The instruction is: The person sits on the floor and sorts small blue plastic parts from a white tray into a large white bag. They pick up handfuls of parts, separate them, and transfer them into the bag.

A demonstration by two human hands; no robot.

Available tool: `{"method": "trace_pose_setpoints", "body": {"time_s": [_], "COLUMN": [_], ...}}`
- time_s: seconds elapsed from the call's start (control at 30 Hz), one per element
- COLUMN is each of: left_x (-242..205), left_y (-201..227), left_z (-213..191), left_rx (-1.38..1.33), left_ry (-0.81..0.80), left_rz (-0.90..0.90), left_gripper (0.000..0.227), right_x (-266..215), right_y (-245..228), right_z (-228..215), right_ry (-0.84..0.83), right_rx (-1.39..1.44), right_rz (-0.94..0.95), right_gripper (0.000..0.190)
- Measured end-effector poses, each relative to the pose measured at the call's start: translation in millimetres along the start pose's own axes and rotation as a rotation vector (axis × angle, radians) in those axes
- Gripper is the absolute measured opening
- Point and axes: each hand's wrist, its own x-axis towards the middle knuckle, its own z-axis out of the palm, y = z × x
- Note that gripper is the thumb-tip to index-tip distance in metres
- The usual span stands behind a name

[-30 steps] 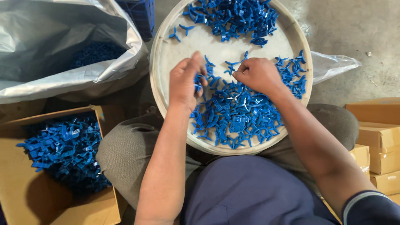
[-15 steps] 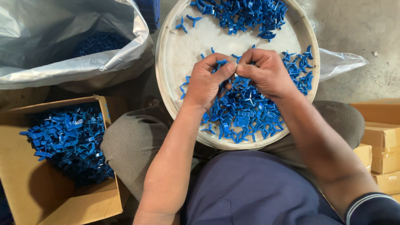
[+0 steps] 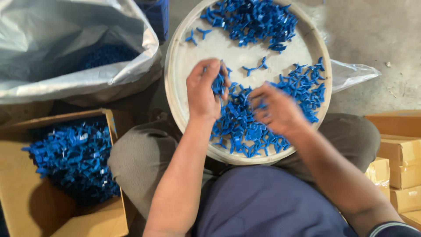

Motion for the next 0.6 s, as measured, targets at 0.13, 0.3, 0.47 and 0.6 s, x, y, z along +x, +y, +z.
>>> {"method": "trace_pose_setpoints", "body": {"time_s": [0.13,0.3,0.47,0.6], "left_x": [-16.9,-23.1,-21.7,-22.6], "left_y": [-5.5,-5.8,3.2,-3.5], "left_z": [8.3,17.2,26.4,25.8], "left_rx": [0.4,1.103,1.256,1.34], "left_ry": [-0.17,-0.291,-0.33,-0.236], "left_rz": [0.175,0.751,0.798,0.925], "left_gripper": [0.013,0.012,0.015,0.015], "right_x": [33.9,89.8,131.4,136.2], "right_y": [46.8,76.3,84.6,63.8], "right_z": [39.3,-0.8,-8.8,-12.4], "right_ry": [-0.253,-0.08,-0.416,-0.542], "right_rx": [0.25,0.399,0.386,0.234], "right_rz": [0.098,0.085,-0.468,-0.543], "right_gripper": [0.049,0.033,0.036,0.042]}}
